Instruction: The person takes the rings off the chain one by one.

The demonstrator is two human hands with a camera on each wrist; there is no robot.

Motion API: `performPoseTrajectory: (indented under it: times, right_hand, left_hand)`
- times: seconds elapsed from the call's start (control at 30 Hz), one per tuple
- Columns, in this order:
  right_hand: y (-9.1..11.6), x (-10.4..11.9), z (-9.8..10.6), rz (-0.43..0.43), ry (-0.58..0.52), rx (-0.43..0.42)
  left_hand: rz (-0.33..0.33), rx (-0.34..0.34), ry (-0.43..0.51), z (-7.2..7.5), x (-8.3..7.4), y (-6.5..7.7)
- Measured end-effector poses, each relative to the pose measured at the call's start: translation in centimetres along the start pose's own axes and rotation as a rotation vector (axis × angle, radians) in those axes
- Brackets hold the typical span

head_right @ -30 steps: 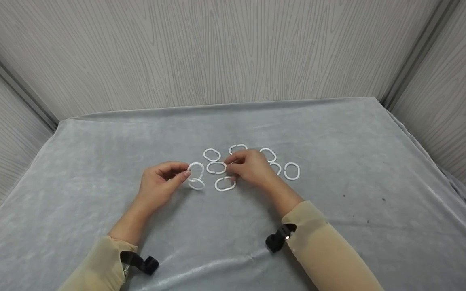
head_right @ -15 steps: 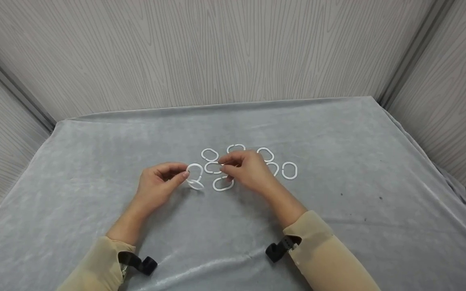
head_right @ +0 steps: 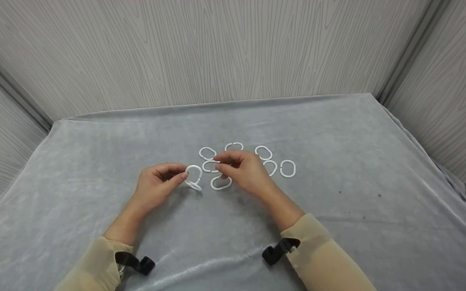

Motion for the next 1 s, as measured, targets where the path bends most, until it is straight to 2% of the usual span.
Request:
performPoseTrajectory:
  times: [0.37,0.6,1.0]
  right_hand:
    - [0.1,-0.6,-0.9,0.068,-0.023,0.063]
    - [0.2,-0.6,-1.3,0.049,-0.03,0.11]
    - [0.4,-0.5,-1.7,0.061,-0.007,0.146]
  left_hand:
    - [0.028,0.066,0.037,-0.4,0.2,0.4]
    - [0.033,0.088,0.072,-0.6,0.1,0.2]
    - [0.037,0.125,0.055,-1.0,0.3,0.2]
Point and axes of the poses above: each hand's wrist, its own y-axis away from the middle knuckle, its own z-axis out of the back of the hand, x = y × z, the point moved 7 cm from there along -y, towards the middle knuckle, and after that the axes turned 8 degrees about -z, right-handed, at the moved point
